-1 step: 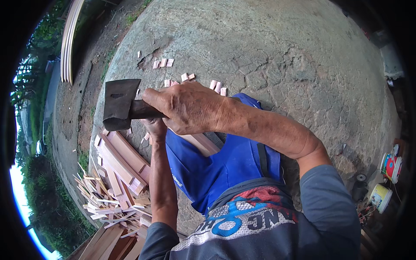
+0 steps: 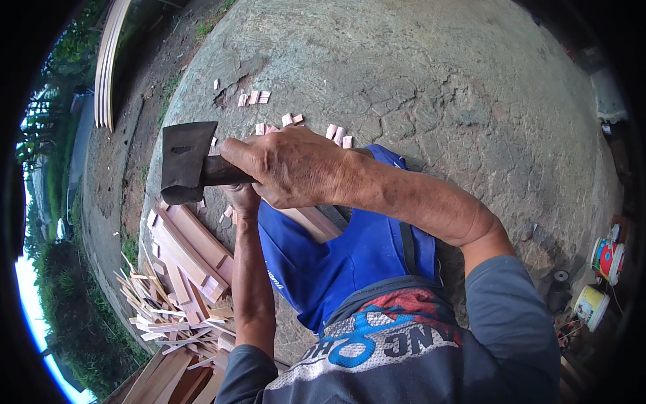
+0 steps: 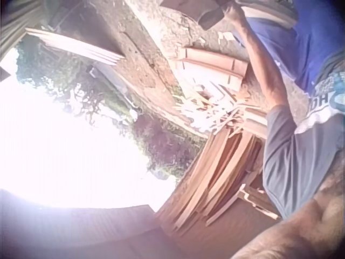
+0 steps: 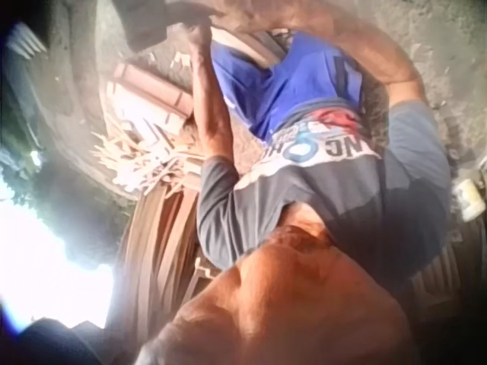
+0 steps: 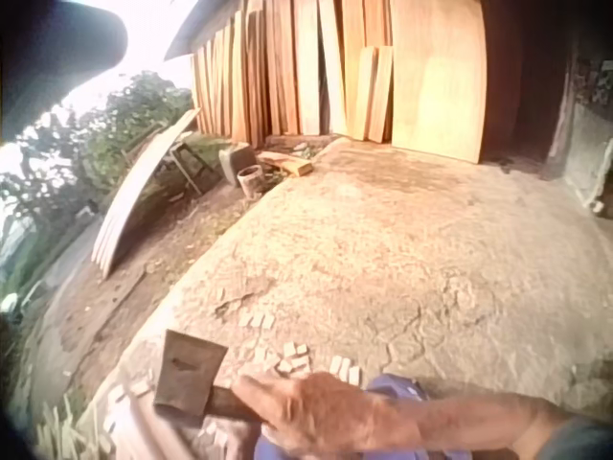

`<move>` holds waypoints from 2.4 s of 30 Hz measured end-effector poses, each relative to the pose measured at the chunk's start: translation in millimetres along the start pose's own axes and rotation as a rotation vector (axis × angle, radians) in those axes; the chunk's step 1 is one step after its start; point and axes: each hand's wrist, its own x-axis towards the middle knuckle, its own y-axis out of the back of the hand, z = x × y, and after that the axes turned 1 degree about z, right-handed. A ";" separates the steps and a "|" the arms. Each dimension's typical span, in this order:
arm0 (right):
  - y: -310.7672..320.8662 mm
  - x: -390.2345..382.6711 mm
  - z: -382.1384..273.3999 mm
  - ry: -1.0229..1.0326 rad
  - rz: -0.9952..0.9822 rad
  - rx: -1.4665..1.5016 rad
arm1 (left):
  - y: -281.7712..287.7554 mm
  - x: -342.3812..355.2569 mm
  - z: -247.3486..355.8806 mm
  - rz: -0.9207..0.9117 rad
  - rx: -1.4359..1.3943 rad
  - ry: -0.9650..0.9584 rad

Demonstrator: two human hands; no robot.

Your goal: The person sits on the ground and uses a chisel and mallet to carve a rectangular wooden plank. They repeatedly strike the chisel to remove small wood chips, occasionally repositioning the plank and inspecting the carved surface.

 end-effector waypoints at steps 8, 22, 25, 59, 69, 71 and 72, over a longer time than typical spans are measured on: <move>-16.0 16.4 8.0 0.036 -0.332 -0.289 | 24.8 -5.6 -48.5 -0.074 0.171 0.125; -17.3 24.8 -4.9 0.085 -0.147 -0.233 | 19.4 -2.1 -41.3 -0.075 0.042 0.161; -41.2 21.9 13.1 0.029 -0.334 -0.421 | 37.1 -8.2 -68.5 -0.102 0.120 0.131; -9.0 4.8 -0.3 0.035 -0.198 -0.195 | 5.5 -20.2 -23.2 -0.092 0.246 0.051; -14.7 -4.3 -7.3 0.145 -0.237 -0.419 | 9.0 -25.5 -22.7 -0.057 0.119 0.244; -34.5 -4.3 6.3 0.115 -0.261 -0.461 | 16.3 -31.1 -35.0 0.004 0.160 0.166; -33.1 -0.4 5.0 0.100 -0.310 -0.455 | 18.2 -32.3 -43.6 0.048 0.139 0.125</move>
